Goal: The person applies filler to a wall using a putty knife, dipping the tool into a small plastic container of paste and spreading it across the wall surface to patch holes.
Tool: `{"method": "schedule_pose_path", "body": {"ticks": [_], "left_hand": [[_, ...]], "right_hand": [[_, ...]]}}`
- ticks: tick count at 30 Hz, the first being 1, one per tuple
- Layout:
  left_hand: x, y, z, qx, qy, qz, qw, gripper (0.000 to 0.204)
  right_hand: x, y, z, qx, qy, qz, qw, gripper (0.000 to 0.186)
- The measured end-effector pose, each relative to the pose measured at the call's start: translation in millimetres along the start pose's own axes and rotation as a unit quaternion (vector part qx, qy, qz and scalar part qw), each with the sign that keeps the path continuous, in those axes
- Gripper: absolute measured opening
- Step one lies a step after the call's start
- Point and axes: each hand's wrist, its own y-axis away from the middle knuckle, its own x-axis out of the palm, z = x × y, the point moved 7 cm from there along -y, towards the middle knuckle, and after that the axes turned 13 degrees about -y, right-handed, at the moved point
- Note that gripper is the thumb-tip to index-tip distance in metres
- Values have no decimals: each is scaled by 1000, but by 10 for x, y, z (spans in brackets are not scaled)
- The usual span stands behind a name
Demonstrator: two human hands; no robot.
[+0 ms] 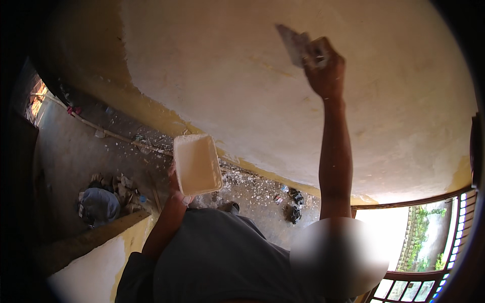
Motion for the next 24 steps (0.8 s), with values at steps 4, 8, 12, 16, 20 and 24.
{"method": "schedule_pose_path", "body": {"ticks": [4,8,12,16,20,24], "left_hand": [[69,34,-25,10,7,33,999,52],[104,21,-51,13,20,47,999,52],[76,57,-90,21,32,47,998,52],[114,139,-112,15,32,54,998,52],[-7,134,-136,27,10,31,999,53],[-77,199,-164,47,14,33,998,52]], "right_hand": [[1184,784,-313,20,66,154,986,11],[1516,1041,-537,34,145,225,963,14],[710,182,-245,16,189,142,971,38],[-812,-950,232,-98,242,-33,965,27],[-1001,-767,484,-81,112,-72,988,28],[391,200,465,-17,51,55,997,13]]}}
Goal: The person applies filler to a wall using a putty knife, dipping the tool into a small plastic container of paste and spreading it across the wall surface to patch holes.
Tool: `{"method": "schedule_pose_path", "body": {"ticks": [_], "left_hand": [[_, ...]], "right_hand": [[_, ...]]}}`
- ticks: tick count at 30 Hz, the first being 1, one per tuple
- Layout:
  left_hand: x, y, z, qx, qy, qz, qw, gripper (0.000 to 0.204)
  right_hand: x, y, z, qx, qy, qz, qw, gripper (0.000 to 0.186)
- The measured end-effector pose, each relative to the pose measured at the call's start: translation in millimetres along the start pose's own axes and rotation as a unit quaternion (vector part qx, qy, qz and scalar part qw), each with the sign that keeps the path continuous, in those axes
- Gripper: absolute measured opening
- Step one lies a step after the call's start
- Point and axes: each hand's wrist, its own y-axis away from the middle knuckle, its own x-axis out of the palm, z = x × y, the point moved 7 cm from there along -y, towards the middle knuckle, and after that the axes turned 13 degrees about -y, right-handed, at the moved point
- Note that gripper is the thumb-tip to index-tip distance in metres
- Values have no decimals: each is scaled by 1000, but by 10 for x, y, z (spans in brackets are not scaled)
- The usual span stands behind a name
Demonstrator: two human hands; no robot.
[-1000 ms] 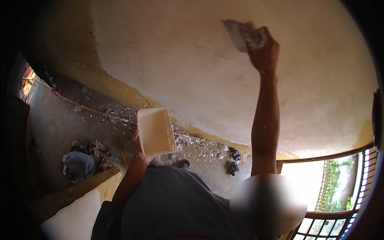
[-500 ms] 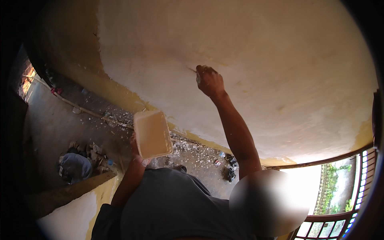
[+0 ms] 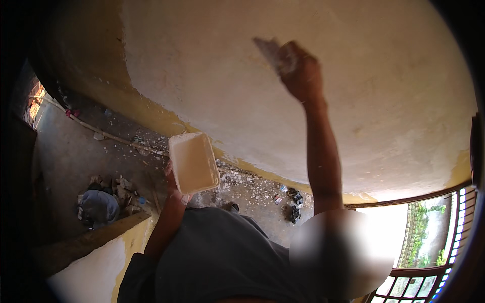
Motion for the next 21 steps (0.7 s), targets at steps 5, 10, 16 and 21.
{"method": "schedule_pose_path", "body": {"ticks": [5,10,16,21], "left_hand": [[-167,-143,120,1,-60,48,997,54],[167,-75,-39,-4,36,43,998,48],[186,-46,-16,-31,26,-4,999,55],[-4,-52,-6,-22,16,22,999,56]], "right_hand": [[1264,754,-567,39,47,90,994,10],[239,-233,-343,-29,151,1,988,31],[-2121,-1441,357,-101,93,-167,976,17],[-609,-581,159,-39,4,-35,999,13]]}}
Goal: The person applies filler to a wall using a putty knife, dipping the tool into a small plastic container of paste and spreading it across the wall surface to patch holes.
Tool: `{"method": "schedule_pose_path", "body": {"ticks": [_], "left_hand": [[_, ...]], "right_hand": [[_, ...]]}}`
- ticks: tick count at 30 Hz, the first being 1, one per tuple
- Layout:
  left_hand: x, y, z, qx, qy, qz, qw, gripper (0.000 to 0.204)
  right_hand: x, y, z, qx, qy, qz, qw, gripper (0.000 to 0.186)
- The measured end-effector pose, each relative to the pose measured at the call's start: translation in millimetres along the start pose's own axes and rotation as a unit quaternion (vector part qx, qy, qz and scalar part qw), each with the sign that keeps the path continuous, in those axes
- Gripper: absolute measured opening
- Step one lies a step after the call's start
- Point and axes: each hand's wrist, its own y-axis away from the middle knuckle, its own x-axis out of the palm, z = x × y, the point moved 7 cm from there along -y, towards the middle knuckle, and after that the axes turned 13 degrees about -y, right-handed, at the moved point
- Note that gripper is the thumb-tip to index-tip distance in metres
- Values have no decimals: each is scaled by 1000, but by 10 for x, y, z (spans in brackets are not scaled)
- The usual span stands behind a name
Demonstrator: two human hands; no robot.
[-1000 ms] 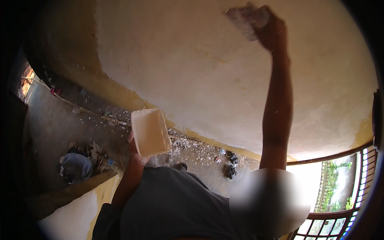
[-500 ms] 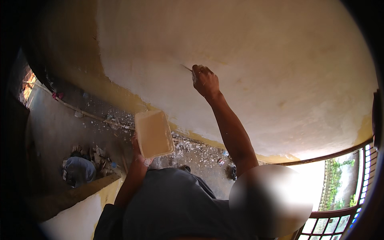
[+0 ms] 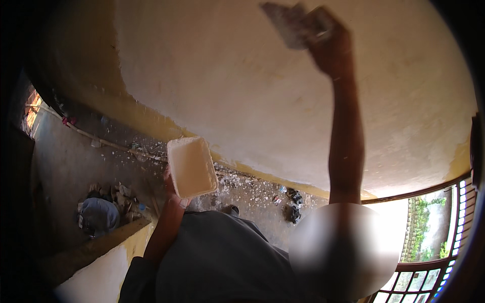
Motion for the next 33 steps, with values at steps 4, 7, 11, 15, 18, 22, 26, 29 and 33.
{"method": "schedule_pose_path", "body": {"ticks": [4,7,11,15,18,22,26,29,33], "left_hand": [[-30,-66,32,36,-37,40,998,53],[-72,-39,74,5,-4,18,1000,50],[-45,-158,-9,20,-28,-4,999,49],[20,50,-127,34,-18,-34,999,51],[195,-64,-70,16,-13,-8,1000,51],[206,-84,-120,26,-21,6,999,52],[88,-44,-189,39,-36,3,999,52],[132,-109,-142,29,-46,27,998,52],[157,-99,-190,44,-65,42,996,53]], "right_hand": [[1426,1124,-261,43,17,129,991,13],[1855,1424,-409,36,44,160,985,13],[1520,1072,-442,-16,72,106,992,14],[352,-42,-160,27,181,53,982,48],[-1126,-757,-491,-49,236,-96,966,44],[-1228,-694,-336,44,4,-37,998,38],[428,462,-229,57,-29,101,993,20],[1228,1430,-570,134,37,181,974,11],[1272,1616,-885,144,77,161,973,12]]}}
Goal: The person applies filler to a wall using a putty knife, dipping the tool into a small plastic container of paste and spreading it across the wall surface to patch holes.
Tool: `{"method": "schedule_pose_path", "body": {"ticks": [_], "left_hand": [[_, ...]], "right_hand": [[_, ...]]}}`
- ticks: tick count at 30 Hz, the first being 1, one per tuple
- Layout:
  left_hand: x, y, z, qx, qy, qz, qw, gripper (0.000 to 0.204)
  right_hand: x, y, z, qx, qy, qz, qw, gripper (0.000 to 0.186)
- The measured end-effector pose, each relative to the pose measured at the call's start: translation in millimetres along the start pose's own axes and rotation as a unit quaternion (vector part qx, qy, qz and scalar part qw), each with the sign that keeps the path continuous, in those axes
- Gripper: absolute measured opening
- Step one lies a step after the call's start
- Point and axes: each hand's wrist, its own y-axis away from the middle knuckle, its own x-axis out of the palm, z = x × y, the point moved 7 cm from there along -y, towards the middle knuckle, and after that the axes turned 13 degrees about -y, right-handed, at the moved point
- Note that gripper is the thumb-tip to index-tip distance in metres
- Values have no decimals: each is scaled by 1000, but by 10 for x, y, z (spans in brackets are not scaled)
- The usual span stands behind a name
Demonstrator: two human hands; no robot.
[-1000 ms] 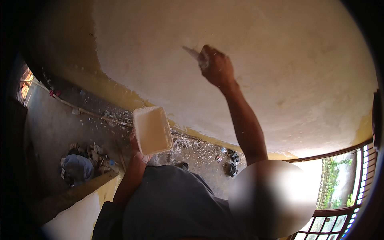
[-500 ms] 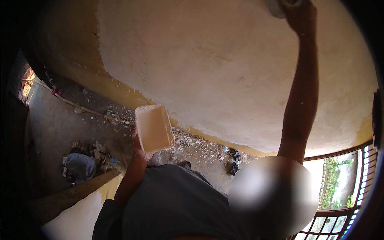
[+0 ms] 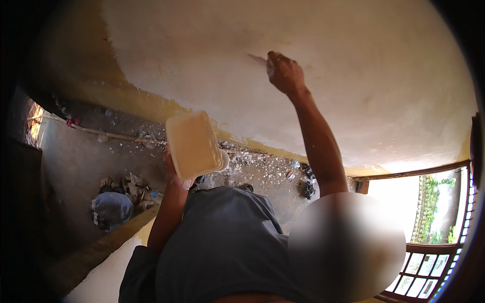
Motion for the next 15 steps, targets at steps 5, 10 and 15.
{"method": "schedule_pose_path", "body": {"ticks": [5,10,15], "left_hand": [[-68,43,15,-7,3,-4,1000,55],[-215,19,56,-45,34,-48,997,57],[-319,36,73,-42,72,-51,995,56]], "right_hand": [[-2145,-626,-149,-27,152,-173,973,40],[-3334,-769,691,-180,-105,-255,944,25],[-1219,-773,991,-94,-122,-65,986,23]]}}
